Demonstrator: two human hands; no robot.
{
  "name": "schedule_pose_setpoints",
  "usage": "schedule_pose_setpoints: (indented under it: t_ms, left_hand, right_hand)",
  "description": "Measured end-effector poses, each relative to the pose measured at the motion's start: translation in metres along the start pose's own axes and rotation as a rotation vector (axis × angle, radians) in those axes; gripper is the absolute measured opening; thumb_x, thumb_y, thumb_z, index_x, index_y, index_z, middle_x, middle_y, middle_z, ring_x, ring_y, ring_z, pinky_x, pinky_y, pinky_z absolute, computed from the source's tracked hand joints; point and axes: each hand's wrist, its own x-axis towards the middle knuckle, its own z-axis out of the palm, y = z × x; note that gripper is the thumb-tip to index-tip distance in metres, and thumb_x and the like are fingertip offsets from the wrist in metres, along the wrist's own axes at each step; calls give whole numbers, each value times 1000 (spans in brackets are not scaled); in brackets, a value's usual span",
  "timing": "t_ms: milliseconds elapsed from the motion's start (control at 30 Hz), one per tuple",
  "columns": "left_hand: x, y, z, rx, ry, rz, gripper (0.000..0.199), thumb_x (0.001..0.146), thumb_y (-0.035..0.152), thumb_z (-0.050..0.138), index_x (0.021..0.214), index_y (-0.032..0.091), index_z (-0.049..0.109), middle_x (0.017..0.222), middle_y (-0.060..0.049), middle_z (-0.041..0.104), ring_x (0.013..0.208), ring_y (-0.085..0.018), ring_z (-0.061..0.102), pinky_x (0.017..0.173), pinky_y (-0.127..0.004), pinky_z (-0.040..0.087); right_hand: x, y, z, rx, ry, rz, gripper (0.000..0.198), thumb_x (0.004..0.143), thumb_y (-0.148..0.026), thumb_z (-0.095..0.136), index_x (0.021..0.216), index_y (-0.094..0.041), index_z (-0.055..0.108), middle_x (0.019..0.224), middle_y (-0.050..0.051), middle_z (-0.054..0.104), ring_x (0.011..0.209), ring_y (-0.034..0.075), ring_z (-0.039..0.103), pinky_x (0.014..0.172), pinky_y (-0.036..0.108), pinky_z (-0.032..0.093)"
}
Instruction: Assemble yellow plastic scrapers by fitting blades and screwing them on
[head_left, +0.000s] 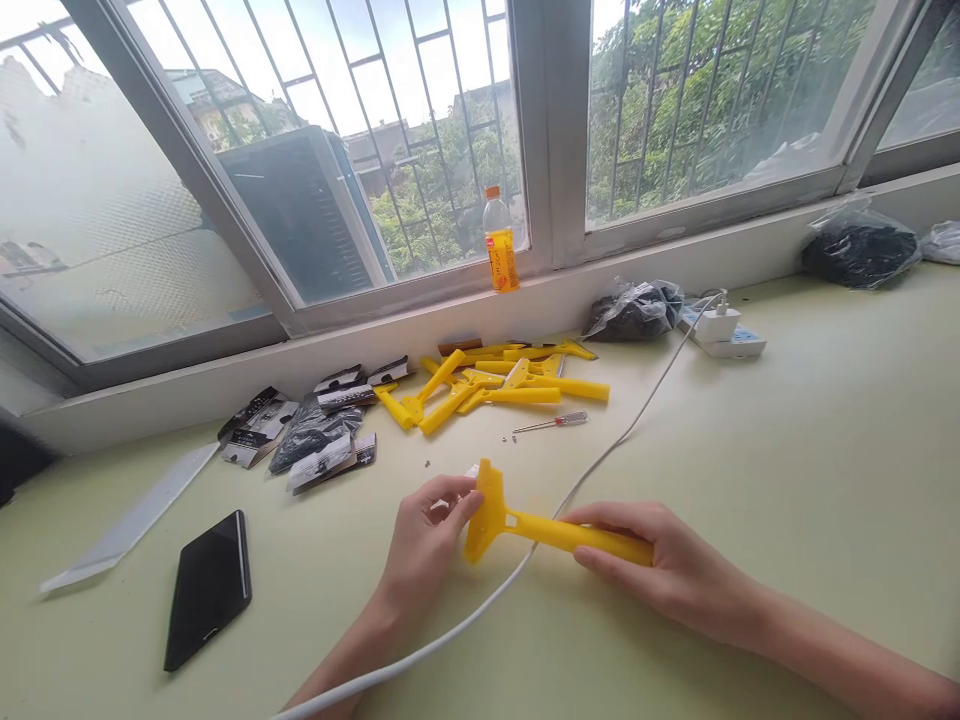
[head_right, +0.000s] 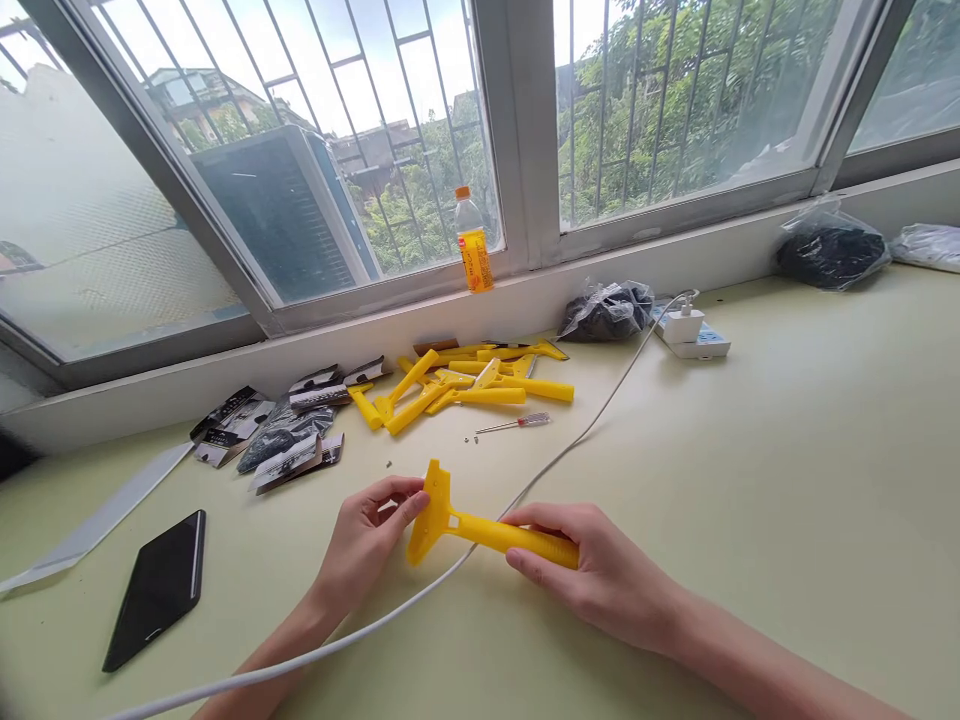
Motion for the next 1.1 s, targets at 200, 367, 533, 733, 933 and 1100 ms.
schedule_pose_setpoints:
  t_ms: [200,367,533,733,933,1100]
  left_hand:
    - [-3,-2,5,1,22,77,37,82,51,68,100,19,75,105,-7,67,93,-15,63,70,-20,54]
    - [-4,3,3,-58,25,71,34,80,48,72,93,17,78,99,-7,68,82,-11,60,59,-16,48]
    - [-3,8,-2,-96,11,36,35,78,46,74,93,15,78,92,-7,70,67,-7,54,56,-17,45]
    - [-1,5,-4,-103,-8,3,37,79,46,73,99,15,79,96,-8,73,70,-8,55,61,-17,46]
    - [0,3,-5,-157,0,-62,40,77,47,75,100,14,78,90,-8,73,68,-7,52,62,-16,45]
    - [1,0,-4,-145,-38,-101,40,77,48,75,100,15,77,95,-7,73,73,-7,55,64,-16,45]
  right_hand:
    - [0,0,2,-3,27,4,35,96,-51,57,116,-25,70,115,3,71,104,23,66,92,31,52]
    - [1,0,1,-3,58,-9,37,96,-51,57,120,-25,70,115,3,71,101,21,66,87,29,52]
    - [2,-1,0,-7,68,-11,37,96,-50,58,120,-25,70,114,3,71,99,21,66,84,28,52]
    - [0,-3,0,-2,52,-14,37,97,-50,57,121,-24,70,115,5,71,100,22,66,85,30,53]
    - [0,-1,1,0,48,-17,39,96,-50,58,122,-23,70,118,7,70,104,24,66,87,32,55]
    - [1,-2,1,-14,35,-15,38,97,-50,56,121,-24,70,117,5,71,105,24,66,88,31,54]
